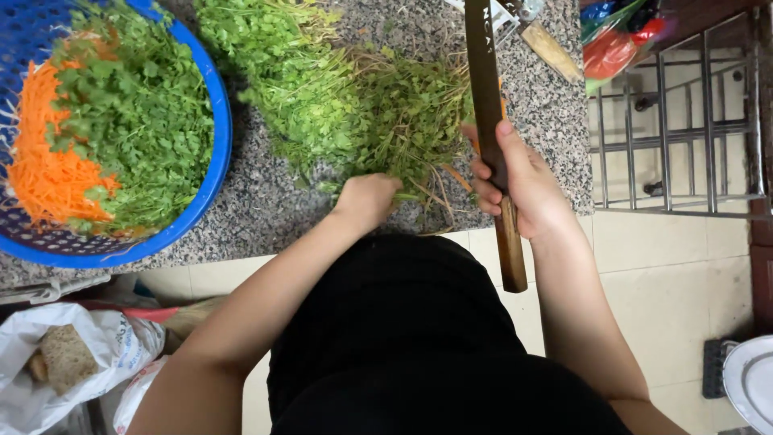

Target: Trim and clean bundles of cilantro on a kitchen counter for food preparation.

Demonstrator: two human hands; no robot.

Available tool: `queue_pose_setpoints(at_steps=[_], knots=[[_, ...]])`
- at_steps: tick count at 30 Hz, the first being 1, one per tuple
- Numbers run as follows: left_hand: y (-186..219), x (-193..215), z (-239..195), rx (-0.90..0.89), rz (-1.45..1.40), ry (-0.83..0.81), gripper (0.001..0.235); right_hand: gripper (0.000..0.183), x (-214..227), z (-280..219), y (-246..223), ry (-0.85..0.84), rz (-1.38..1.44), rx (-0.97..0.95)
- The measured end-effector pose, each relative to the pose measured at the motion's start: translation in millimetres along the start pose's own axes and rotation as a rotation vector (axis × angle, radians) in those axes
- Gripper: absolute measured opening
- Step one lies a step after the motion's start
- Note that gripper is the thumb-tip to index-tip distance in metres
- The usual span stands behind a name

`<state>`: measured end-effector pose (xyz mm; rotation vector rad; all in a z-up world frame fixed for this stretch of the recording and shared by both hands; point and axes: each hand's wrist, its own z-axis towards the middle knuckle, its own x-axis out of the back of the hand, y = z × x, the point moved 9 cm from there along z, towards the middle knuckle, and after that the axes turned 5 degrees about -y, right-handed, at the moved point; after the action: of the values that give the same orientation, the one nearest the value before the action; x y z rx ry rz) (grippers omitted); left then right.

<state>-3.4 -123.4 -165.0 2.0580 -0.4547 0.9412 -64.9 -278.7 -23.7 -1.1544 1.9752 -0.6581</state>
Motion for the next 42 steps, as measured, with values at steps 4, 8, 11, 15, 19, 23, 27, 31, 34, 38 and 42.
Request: queue_pose_setpoints(at_steps=[4,8,11,15,19,23,27,31,34,38,42], knots=[[5,12,-10,0.020,0.122,-0.048,0.019,0.073,8,-7,-3,0.026,0.005,0.039],[6,74,-53,-0.062,-0.191,0.250,0.021,0.072,17,-9,-3,0.049,0.046,0.043],[-10,127,-92,-0.040,-0.381,0.388,0.022,0.072,23,-8,-4,0.076,0.062,0.042],[-50,206,-155,0.337,-0.515,0.489,0.023,0.071,27,-8,-11,0.102,0.044,0.069],[-90,262,-202,0.308,-0.069,0.803,0.014,0.068,29,-4,-12,0.107,0.033,0.055],[-133,269,-207,0.401,0.103,0.817,0.061,0.065,27,4,-11,0.091,0.044,0.022],[-146,255,-189,0.613,0.010,0.604,0.114,0.066,29,8,-5,0.058,0.051,0.007],[-186,209,-176,0.791,0.109,0.381,0.100,0.065,26,9,-8,0.077,0.023,0.025],[-219,166,-161,0.792,0.148,0.237,0.082,0.065,32,10,-7,0.138,0.011,0.000],[-231,159,-159,0.709,0.080,0.168,0.083,0.065,25,13,-9,0.081,0.021,0.008],[-226,180,-163,0.706,0.069,0.096,0.092,0.065,19,12,-14,0.032,0.025,0.045]])
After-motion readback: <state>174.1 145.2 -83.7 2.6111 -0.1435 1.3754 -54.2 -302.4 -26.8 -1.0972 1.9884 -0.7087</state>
